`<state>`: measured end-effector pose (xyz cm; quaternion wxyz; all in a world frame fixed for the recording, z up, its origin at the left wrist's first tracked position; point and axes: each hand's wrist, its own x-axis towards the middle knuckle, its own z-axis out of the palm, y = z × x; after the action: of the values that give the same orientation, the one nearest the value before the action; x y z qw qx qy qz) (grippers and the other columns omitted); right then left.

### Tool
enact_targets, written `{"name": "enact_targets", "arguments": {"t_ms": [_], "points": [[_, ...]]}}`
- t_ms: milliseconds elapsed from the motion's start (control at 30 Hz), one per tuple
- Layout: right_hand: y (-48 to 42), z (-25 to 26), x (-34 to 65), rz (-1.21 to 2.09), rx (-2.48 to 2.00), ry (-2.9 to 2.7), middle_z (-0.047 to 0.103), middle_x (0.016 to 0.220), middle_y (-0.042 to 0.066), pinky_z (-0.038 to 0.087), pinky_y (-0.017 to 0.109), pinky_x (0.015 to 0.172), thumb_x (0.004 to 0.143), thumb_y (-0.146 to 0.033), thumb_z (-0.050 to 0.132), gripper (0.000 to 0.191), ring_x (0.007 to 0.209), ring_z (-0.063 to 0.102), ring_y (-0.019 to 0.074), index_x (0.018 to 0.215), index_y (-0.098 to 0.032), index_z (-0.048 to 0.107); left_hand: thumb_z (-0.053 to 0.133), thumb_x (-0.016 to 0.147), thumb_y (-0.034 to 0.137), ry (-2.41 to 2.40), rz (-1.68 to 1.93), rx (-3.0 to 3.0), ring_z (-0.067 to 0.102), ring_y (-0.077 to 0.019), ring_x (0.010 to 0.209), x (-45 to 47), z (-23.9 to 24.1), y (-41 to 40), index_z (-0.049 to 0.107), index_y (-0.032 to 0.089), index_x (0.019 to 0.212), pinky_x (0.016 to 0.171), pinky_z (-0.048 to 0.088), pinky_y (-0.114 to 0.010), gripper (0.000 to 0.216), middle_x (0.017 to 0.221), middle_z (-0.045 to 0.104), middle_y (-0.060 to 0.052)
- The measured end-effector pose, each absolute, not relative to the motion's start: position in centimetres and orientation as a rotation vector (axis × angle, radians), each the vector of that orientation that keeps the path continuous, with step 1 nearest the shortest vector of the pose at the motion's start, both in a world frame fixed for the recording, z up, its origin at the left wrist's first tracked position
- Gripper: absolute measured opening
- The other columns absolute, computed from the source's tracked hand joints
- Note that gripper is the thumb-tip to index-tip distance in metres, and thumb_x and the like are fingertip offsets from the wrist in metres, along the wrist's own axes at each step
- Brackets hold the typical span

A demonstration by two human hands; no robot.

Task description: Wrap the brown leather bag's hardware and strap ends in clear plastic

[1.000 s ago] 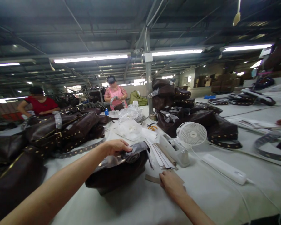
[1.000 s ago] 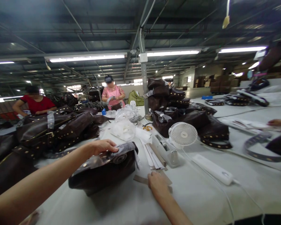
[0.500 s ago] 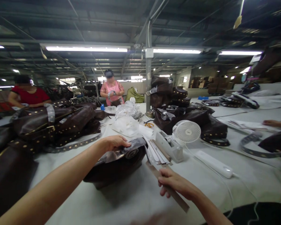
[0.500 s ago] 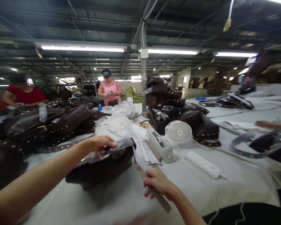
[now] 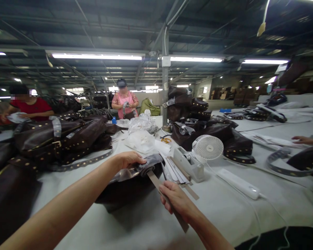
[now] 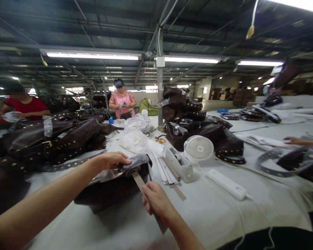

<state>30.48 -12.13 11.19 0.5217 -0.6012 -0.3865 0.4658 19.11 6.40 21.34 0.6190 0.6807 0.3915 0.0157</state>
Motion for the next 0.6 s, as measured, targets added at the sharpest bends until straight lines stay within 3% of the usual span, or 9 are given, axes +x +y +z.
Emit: {"name": "enact_targets", "arguments": {"t_ms": [300, 600], "points": [[-10.2, 11.6, 29.5, 1.057, -1.42, -0.917, 0.053, 0.051, -0.006, 0.026, 0.018, 0.034, 0.079, -0.048, 0.051, 0.033, 0.032, 0.039, 0.0035, 0.065, -0.019, 0.044, 0.085, 0.056, 0.023, 0.895, 0.053, 1.538, 0.051, -0.0092, 0.046, 19.1, 20.9, 6.5, 0.057, 0.014, 0.059, 0.045, 0.039, -0.02, 0.029, 0.051, 0.057, 0.003], [-7.5, 11.9, 29.4, 1.066, -1.325, -0.773, 0.057, 0.053, -0.003, 0.031, 0.017, 0.035, 0.069, -0.043, 0.065, 0.028, 0.04, 0.052, 0.0084, 0.072, -0.015, 0.058, 0.084, 0.054, 0.024, 0.883, 0.076, 1.541, 0.05, -0.0091, 0.048, 19.1, 20.7, 6.2, 0.058, 0.013, 0.059, 0.046, 0.038, -0.02, 0.029, 0.051, 0.057, 0.003]]}}
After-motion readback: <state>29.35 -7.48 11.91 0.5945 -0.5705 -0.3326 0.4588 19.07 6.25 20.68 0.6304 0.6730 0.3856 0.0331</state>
